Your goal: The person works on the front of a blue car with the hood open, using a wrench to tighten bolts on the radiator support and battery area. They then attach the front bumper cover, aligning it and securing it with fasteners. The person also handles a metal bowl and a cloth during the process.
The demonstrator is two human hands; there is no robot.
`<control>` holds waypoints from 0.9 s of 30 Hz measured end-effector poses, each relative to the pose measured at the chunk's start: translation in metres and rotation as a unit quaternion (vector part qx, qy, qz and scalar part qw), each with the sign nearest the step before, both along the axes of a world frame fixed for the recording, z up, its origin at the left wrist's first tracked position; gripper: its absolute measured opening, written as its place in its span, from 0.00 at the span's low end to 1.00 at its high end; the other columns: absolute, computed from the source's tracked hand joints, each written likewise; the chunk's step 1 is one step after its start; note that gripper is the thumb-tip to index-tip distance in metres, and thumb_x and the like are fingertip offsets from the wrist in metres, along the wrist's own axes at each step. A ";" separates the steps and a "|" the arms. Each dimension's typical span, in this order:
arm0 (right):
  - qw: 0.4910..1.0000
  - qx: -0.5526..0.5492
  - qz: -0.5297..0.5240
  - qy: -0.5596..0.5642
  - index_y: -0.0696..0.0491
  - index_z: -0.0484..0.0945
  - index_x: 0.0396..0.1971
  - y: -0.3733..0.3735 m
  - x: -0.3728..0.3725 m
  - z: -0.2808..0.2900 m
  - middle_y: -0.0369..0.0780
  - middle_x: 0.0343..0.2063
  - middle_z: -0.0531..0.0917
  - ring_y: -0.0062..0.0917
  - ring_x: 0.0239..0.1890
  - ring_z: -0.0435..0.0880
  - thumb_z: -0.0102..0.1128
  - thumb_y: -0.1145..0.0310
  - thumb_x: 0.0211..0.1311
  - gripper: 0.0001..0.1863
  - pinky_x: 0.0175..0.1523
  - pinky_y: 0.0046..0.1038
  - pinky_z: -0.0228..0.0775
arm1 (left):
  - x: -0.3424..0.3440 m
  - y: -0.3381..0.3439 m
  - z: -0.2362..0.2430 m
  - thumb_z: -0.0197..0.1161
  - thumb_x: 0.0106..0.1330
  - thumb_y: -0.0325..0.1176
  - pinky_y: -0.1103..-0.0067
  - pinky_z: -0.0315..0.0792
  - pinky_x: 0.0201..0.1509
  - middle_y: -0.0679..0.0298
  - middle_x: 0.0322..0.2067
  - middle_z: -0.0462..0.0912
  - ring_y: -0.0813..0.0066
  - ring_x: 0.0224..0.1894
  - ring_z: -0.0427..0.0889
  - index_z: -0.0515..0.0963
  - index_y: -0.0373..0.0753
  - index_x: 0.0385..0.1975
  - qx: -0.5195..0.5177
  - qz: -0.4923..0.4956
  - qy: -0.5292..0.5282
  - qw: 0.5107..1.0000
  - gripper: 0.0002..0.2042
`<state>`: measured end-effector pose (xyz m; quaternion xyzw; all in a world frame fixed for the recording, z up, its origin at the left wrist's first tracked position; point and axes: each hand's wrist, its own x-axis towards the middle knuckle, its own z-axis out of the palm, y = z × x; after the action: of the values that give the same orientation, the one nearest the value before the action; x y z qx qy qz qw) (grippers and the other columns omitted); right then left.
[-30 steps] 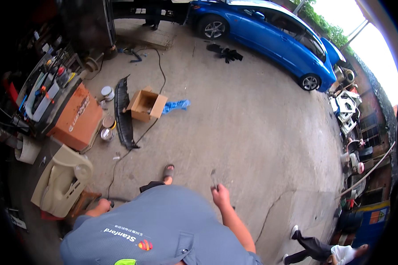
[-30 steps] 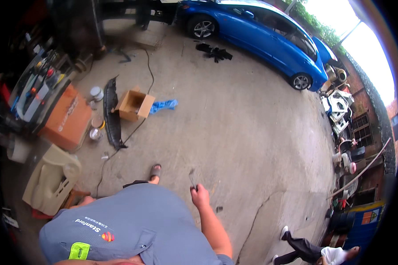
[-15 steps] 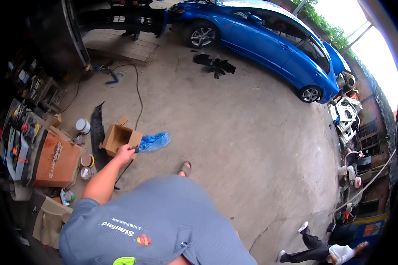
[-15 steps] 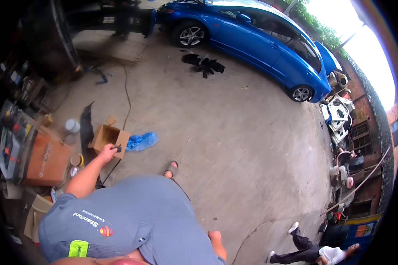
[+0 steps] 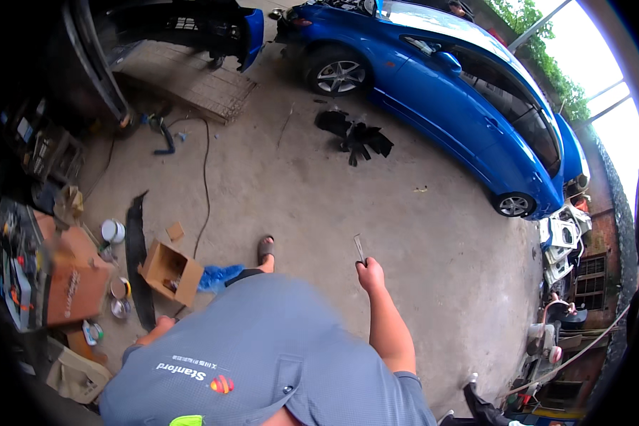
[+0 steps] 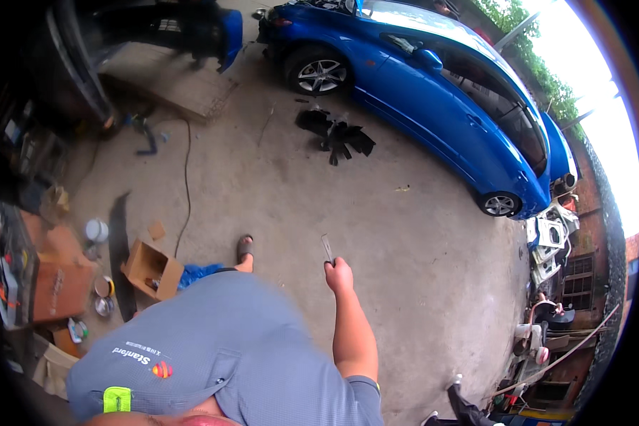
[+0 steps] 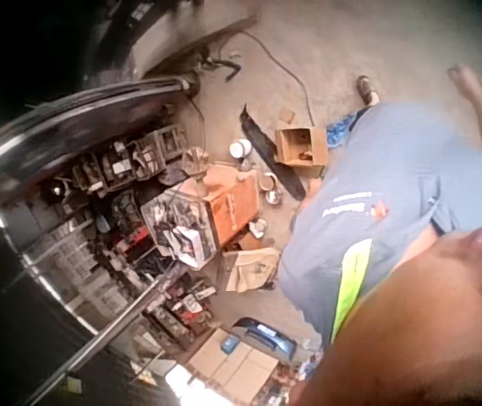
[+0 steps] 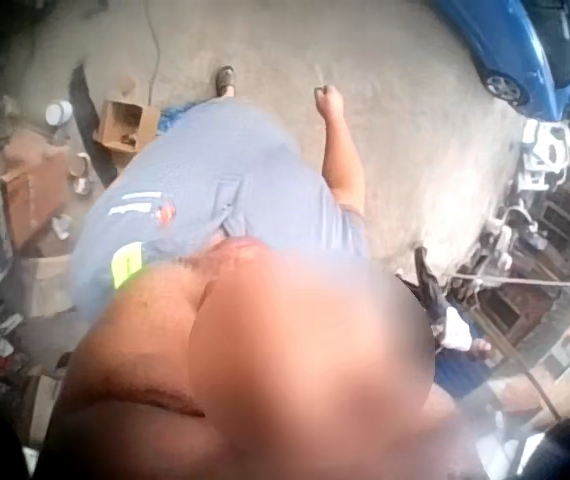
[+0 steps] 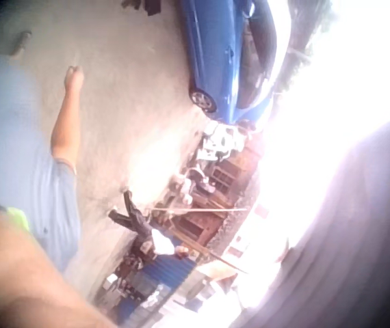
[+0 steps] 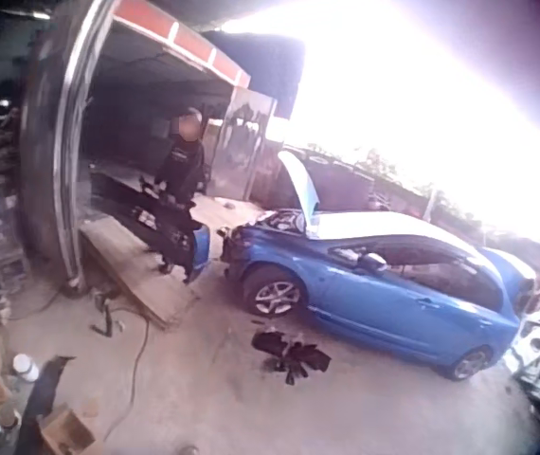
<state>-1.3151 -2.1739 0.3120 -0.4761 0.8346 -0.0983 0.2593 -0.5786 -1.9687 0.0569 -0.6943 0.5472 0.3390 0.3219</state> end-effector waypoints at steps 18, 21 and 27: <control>0.968 0.249 0.012 0.034 0.62 0.82 0.42 -0.390 -0.172 -0.107 0.55 0.45 0.83 0.45 0.51 0.82 0.63 0.54 0.53 0.26 0.55 0.40 0.74 | -0.276 -0.793 0.119 0.60 0.68 0.42 0.65 0.72 0.37 0.52 0.27 0.80 0.57 0.30 0.77 0.76 0.33 0.31 -0.395 0.246 0.266 0.844 0.15; 0.938 0.327 0.097 0.065 0.61 0.83 0.40 -0.547 -0.202 -0.141 0.54 0.44 0.83 0.46 0.50 0.82 0.62 0.54 0.54 0.23 0.56 0.40 0.74 | -0.250 -0.782 0.076 0.59 0.67 0.41 0.64 0.73 0.39 0.48 0.30 0.81 0.54 0.33 0.80 0.78 0.34 0.33 -0.311 0.366 0.170 0.860 0.14; 0.969 0.115 0.200 0.091 0.59 0.81 0.31 -0.901 -0.145 -0.088 0.55 0.32 0.83 0.51 0.39 0.83 0.61 0.58 0.54 0.17 0.47 0.44 0.74 | -0.180 -0.724 0.011 0.57 0.66 0.43 0.59 0.74 0.45 0.43 0.35 0.83 0.46 0.41 0.82 0.81 0.30 0.33 -0.171 0.348 0.003 0.922 0.18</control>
<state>-1.4605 -3.0749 0.2244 -0.6073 0.7481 0.0963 0.2496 -0.7586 -2.6932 0.0681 -0.8848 0.3213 0.3325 0.0581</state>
